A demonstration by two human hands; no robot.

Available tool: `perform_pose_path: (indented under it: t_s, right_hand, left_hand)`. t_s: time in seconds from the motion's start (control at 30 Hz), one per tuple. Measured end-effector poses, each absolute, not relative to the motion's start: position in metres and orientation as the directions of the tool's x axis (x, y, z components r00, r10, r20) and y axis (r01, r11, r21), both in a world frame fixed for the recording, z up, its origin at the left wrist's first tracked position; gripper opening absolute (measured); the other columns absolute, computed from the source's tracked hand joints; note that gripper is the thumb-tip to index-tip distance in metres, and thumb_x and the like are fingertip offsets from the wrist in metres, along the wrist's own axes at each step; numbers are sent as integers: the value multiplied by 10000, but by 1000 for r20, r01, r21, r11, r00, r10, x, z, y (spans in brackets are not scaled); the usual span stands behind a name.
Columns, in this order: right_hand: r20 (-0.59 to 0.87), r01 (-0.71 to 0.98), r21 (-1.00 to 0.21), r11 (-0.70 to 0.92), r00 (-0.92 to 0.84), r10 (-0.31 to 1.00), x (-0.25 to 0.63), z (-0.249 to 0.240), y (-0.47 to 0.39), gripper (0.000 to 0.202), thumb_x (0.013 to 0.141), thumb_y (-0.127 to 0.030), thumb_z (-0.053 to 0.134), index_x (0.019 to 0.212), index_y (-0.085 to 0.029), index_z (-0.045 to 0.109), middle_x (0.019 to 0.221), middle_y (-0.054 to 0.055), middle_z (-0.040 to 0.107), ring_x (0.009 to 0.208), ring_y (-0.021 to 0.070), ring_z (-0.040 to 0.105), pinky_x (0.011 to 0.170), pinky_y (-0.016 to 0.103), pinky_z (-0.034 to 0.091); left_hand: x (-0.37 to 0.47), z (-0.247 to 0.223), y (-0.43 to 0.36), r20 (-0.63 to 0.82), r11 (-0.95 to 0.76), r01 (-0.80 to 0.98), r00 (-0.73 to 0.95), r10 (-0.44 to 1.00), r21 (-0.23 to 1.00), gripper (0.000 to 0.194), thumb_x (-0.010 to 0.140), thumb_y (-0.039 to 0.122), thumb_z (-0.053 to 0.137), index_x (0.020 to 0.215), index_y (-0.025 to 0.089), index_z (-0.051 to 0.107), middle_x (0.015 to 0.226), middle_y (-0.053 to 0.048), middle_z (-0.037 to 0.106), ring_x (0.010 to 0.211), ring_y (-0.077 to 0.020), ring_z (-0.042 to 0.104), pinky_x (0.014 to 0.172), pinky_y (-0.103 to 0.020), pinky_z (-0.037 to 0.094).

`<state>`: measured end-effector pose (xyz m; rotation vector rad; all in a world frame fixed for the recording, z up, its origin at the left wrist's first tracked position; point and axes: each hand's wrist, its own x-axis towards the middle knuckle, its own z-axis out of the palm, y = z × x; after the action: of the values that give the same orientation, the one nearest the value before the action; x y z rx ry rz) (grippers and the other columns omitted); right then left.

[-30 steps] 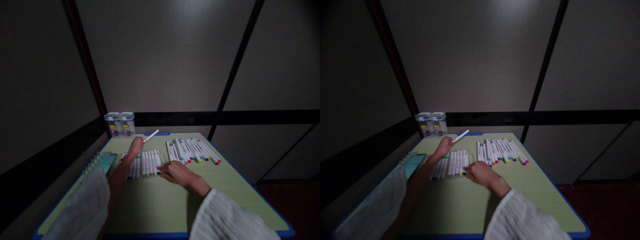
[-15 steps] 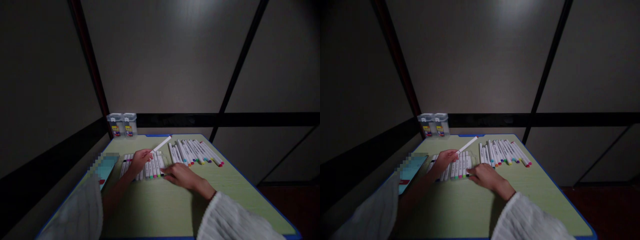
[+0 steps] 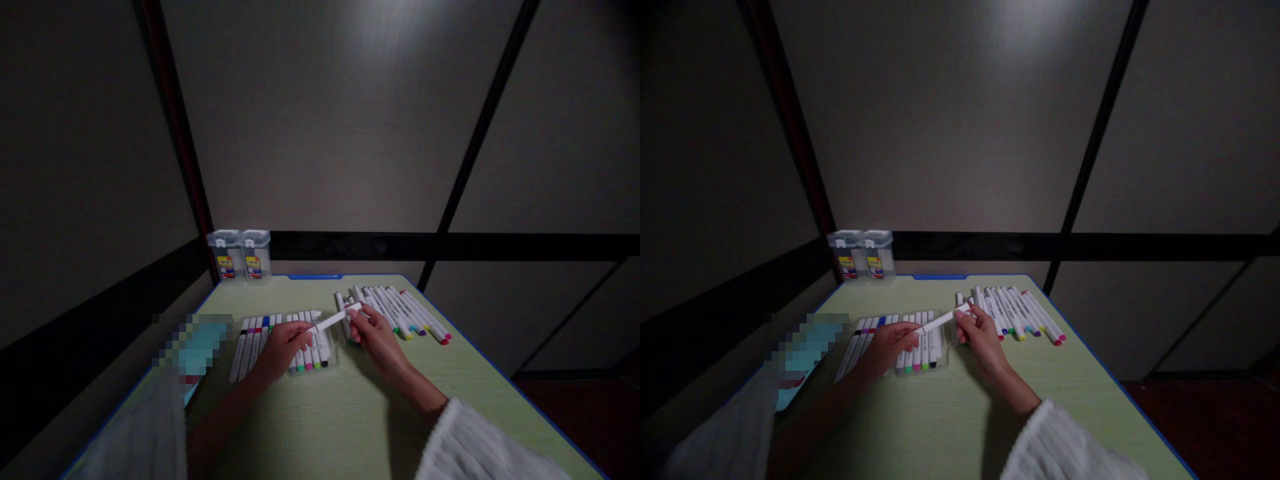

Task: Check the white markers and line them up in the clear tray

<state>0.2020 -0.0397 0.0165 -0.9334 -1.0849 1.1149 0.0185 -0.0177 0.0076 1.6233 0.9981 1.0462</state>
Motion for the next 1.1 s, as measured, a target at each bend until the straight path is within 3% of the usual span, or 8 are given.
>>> perform_pose_path:
  t_s: [0.17, 0.3, 0.47, 0.7, 1.1]
  right_hand:
    - [147, -364, -904, 222, 222, 964, 207, 17, -37, 305, 588, -400, 704, 666, -157, 537, 414, -78, 419, 378, 43, 312, 375, 176, 203]
    - [148, -346, -916, 201, 174, 974, 205, 11, -36, 348, 621, -429, 680, 564, -167, 458, 387, -80, 388, 372, 43, 289, 385, 184, 200]
    - [90, -300, -946, 123, 124, 988, 199, 6, -41, 395, 664, -484, 624, 536, -178, 410, 367, -95, 324, 355, 38, 209, 375, 193, 145]
    - [94, -280, -949, 146, 190, 977, 199, 1, -37, 348, 626, -434, 660, 536, -176, 443, 398, -81, 363, 389, 52, 264, 395, 204, 174]
    - [129, -260, -950, 174, 182, 975, 199, 5, -39, 179, 609, -323, 633, 586, -186, 521, 487, -50, 409, 457, 85, 345, 442, 224, 248]
  left_hand:
    - [24, 13, -24, 197, -236, 116, 275, 941, 965, 183, 637, 319, 533, 638, 152, 609, 495, 22, 515, 470, -99, 448, 475, -214, 366]
    - [21, 8, -20, 238, -257, 122, 148, 960, 959, 258, 685, 388, 497, 553, 168, 516, 452, 56, 358, 441, -83, 334, 429, -209, 272]
    - [22, 3, -18, 168, -173, 79, 64, 984, 982, 325, 716, 481, 436, 606, 181, 493, 465, 65, 275, 424, -79, 268, 402, -219, 206]
    - [27, 14, -26, 85, -84, -20, 61, 994, 996, 343, 632, 513, 520, 611, 172, 528, 451, 68, 288, 412, -67, 248, 403, -229, 178]
    - [26, 11, -22, 99, -96, -52, 60, 993, 994, 318, 607, 471, 527, 646, 163, 595, 388, 79, 272, 425, -77, 306, 415, -200, 218]
